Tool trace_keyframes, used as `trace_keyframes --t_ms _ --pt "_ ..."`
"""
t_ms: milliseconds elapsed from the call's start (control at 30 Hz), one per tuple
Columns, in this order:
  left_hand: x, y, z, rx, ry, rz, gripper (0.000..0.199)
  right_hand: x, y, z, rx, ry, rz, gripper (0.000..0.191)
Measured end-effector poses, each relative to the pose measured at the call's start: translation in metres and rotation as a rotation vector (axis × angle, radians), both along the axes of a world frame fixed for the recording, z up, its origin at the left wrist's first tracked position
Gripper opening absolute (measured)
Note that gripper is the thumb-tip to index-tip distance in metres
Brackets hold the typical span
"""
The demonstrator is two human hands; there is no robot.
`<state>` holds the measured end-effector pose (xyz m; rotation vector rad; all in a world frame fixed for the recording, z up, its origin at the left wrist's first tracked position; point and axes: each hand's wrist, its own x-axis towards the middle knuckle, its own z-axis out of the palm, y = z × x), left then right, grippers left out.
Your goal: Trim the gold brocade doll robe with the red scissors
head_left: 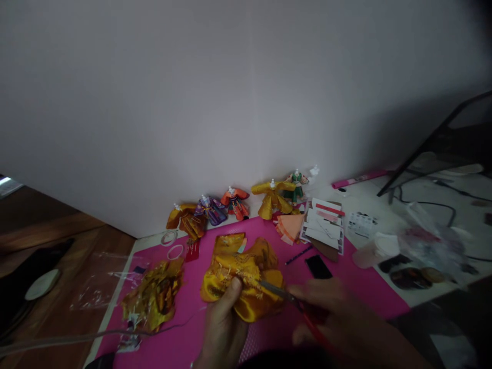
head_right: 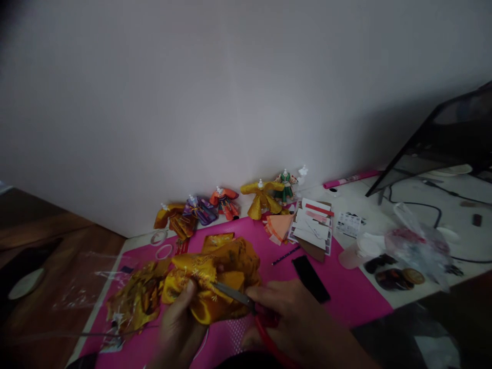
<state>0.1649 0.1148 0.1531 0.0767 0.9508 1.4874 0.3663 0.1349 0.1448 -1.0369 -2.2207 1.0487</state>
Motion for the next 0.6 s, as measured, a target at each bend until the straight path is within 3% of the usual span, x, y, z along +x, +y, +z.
trace_keyframes --t_ms 167,433,533,600 --pt "-0.0031 -0.0042 -0.0027 0.032 0.071 -0.014 0.031 -0.0003 0.0003 0.0000 -0.009 0.002 0.022 0.042" --pt "-0.0007 -0.0080 -0.0082 0.045 0.147 0.044 0.054 -0.0017 0.0010 0.0015 -0.070 0.127 0.057 0.041" --pt "0.0018 -0.0089 -0.0043 0.040 0.156 0.040 0.060 -0.0035 0.0001 0.0050 -0.196 0.190 0.060 0.028" --pt "0.0025 -0.0095 -0.0026 0.035 0.173 0.042 0.061 -0.0044 -0.0003 0.0083 -0.346 0.242 0.067 0.033"
